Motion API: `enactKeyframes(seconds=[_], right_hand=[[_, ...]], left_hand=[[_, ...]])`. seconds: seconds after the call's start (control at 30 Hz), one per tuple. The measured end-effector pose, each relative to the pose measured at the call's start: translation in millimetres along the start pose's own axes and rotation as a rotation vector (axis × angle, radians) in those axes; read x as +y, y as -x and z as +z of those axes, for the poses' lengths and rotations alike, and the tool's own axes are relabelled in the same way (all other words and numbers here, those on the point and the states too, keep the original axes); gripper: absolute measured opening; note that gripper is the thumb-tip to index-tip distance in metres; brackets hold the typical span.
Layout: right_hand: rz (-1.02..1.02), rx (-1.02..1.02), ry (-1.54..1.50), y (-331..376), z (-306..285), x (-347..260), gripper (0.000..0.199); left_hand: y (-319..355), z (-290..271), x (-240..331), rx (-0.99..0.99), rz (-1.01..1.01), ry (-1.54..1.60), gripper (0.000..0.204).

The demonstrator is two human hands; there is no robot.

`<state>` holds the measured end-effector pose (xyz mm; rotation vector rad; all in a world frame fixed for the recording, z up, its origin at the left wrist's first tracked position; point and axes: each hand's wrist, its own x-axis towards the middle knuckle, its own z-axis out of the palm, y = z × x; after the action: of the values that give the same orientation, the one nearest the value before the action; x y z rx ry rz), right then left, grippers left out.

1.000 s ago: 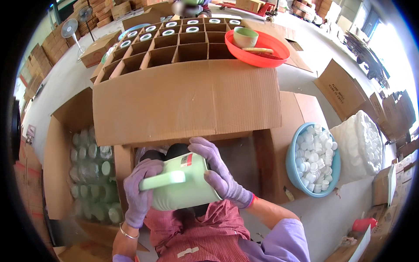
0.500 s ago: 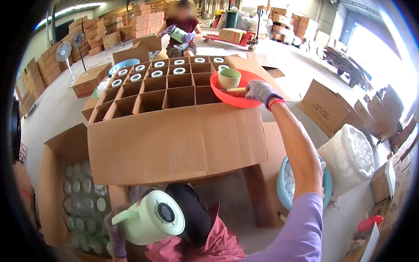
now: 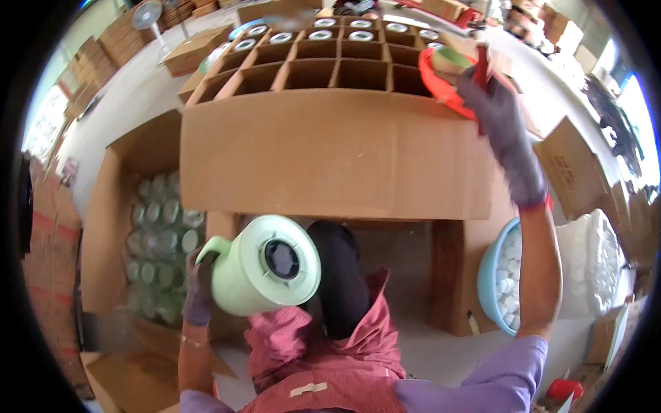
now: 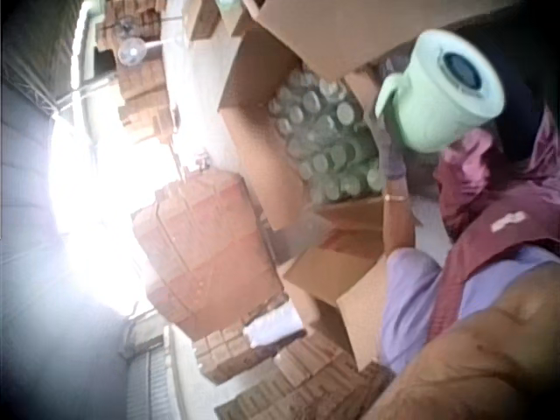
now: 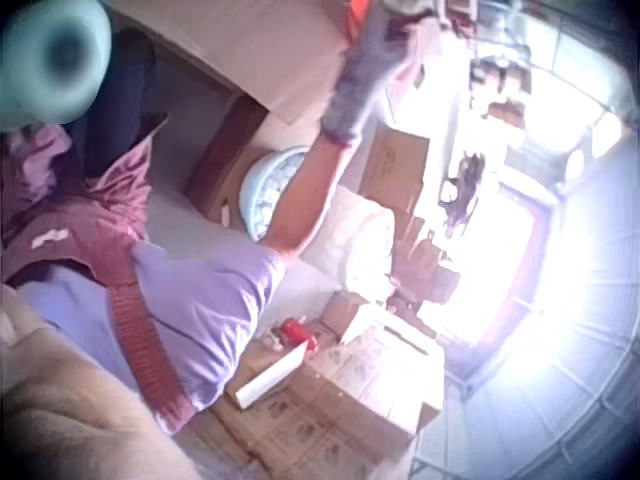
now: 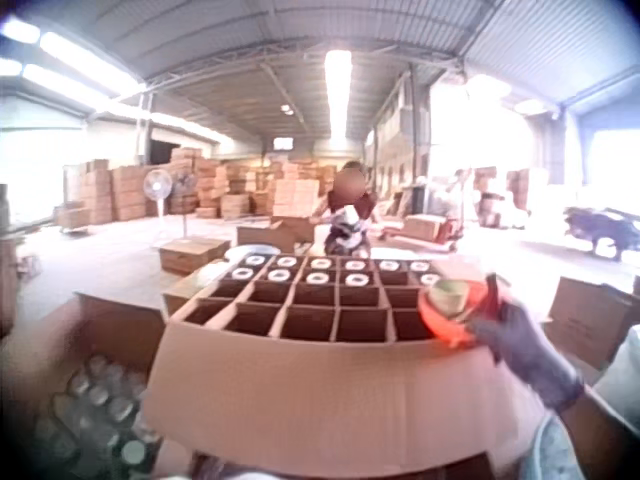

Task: The person assembles light green kettles by inserting a small wooden stick into the spout, placing a lid on top, and wrapping each unit in a plastic bag. The person then places the wrapped kettles into a cardboard box.

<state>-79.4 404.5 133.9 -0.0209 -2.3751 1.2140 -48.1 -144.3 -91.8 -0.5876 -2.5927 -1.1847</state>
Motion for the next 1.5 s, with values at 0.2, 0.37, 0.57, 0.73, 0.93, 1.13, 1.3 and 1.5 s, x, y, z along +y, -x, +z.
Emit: enactKeyframes(seconds=[0.2, 0.37, 0.57, 0.73, 0.93, 1.13, 1.3, 1.5], right_hand=[[-0.879, -0.471, 0.152, 116, 139, -54, 0.026], [-1.241, -0.516, 0.193, 111, 158, -52, 0.025], [-1.201, -0.637, 0.102, 126, 163, -53, 0.019], [-0.533, -0.741, -0.133, 156, 153, -34, 0.021], [-0.133, -0.977, -0.062, 129, 149, -13, 0.032], [-0.474, -1.188, 0.144, 126, 148, -16, 0.029], [-0.293, -0.246, 0.295, 27, 25, -6, 0.018], [-0.036, -0.125, 1.142, -86, -98, 99, 0.037]], left_hand=[[-50, 12, 66, -0.046, -0.210, 0.351, 0.024], [-60, -2, 57, -0.281, 0.120, 0.083, 0.024], [-76, -3, 73, -0.447, 0.413, -0.083, 0.031], [-7, -1, 91, -0.131, 0.237, -0.113, 0.042], [24, 19, 121, -0.252, -0.387, 0.389, 0.035], [-8, 16, 163, -0.734, -0.047, 0.003, 0.056], [3, 3, 118, -0.930, -0.228, 0.054, 0.045], [-32, 12, 128, -1.179, -0.458, 0.204, 0.034]])
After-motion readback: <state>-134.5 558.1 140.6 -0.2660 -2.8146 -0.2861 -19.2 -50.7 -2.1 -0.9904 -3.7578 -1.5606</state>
